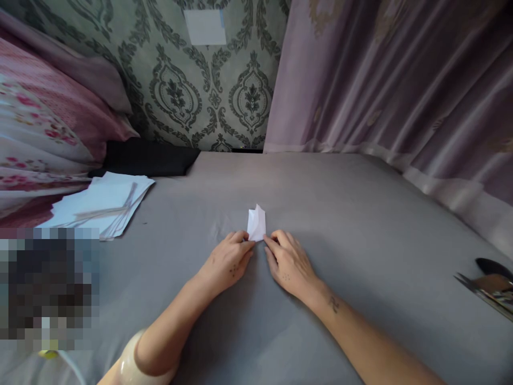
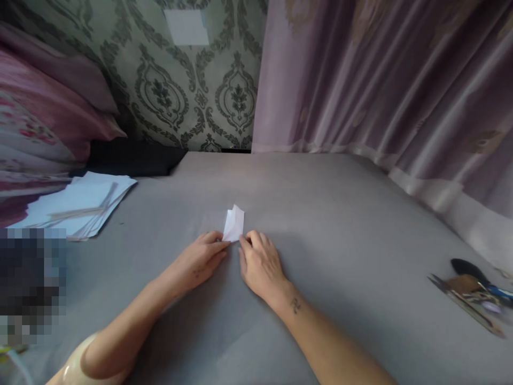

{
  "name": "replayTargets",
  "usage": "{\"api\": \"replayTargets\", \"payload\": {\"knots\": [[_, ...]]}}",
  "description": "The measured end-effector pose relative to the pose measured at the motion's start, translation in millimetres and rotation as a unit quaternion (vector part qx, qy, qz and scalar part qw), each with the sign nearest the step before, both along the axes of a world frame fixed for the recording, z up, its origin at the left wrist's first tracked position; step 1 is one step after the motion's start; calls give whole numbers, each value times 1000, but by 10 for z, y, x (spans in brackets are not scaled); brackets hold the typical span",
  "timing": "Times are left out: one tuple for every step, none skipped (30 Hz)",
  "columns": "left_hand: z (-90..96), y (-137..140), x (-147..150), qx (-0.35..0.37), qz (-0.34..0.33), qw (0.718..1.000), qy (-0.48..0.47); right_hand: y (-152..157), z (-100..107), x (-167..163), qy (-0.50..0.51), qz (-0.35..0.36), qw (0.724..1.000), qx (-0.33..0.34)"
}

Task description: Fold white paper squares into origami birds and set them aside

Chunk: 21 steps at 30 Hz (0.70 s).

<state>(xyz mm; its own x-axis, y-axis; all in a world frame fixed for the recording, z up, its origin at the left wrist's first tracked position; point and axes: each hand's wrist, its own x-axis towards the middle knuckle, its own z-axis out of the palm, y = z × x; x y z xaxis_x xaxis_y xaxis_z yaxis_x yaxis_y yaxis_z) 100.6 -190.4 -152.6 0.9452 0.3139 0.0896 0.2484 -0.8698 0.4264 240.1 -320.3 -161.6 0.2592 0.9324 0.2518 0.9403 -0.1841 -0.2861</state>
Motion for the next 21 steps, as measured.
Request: {"api": "replayTargets", "payload": {"knots": [[17, 20, -14, -25, 3, 1000, -1, -1, 7, -6, -10, 2, 1000, -3], [38, 38, -24, -49, 6, 999, 1, -1, 14, -11, -18, 4, 1000, -6], [62, 52, -31, -73, 9, 997, 2, -1, 21, -14, -22, 6, 1000, -9], [87, 62, -34, -94, 17, 995, 2, -1, 28, -17, -25, 7, 1000, -11], [112, 71, -33, -112, 31, 993, 1, -1, 34, -18, -26, 9, 1000, -13], [133, 78, -30, -127, 53, 991, 2, -2, 39, -18, -26, 10, 1000, -14], [149, 84, -25, -139, 80, 987, 4, -2, 44, -18, -25, 12, 1000, -15], [158, 91, -19, -148, 108, 983, 9, -2, 48, -17, -23, 15, 1000, -16], [161, 98, -12, -157, 136, 978, 14, -2, 52, -16, -21, 18, 999, -16], [158, 106, -6, -165, 158, 973, 18, -1, 55, -15, -19, 23, 999, -16], [149, 114, -1, -173, 175, 969, 19, 1, 60, -15, -17, 30, 999, -15], [137, 123, 3, -179, 184, 966, 17, 4, 65, -16, -15, 37, 999, -15], [123, 130, 6, -182, 188, 965, 13, 8, 71, -17, -13, 45, 999, -15], [108, 137, 8, -184, 188, 965, 8, 12, 78, -20, -11, 54, 998, -16], [93, 141, 9, -183, 186, 965, 2, 17, 86, -25, -9, 60, 998, -17], [80, 143, 10, -181, 182, 966, -3, 22, 95, -32, -8, 66, 998, -18], [69, 142, 11, -178, 180, 967, -6, 26, 105, -41, -7, 68, 997, -20], [59, 140, 11, -174, 177, 969, -8, 30, 115, -52, -6, 69, 997, -22], [52, 135, 12, -167, 175, 970, -10, 34, 126, -65, -7, 69, 997, -25], [47, 128, 13, -159, 172, 972, -13, 37, 136, -78, -9, 67, 997, -28], [43, 120, 14, -149, 166, 975, -16, 40, 147, -93, -12, 65, 997, -31]]}}
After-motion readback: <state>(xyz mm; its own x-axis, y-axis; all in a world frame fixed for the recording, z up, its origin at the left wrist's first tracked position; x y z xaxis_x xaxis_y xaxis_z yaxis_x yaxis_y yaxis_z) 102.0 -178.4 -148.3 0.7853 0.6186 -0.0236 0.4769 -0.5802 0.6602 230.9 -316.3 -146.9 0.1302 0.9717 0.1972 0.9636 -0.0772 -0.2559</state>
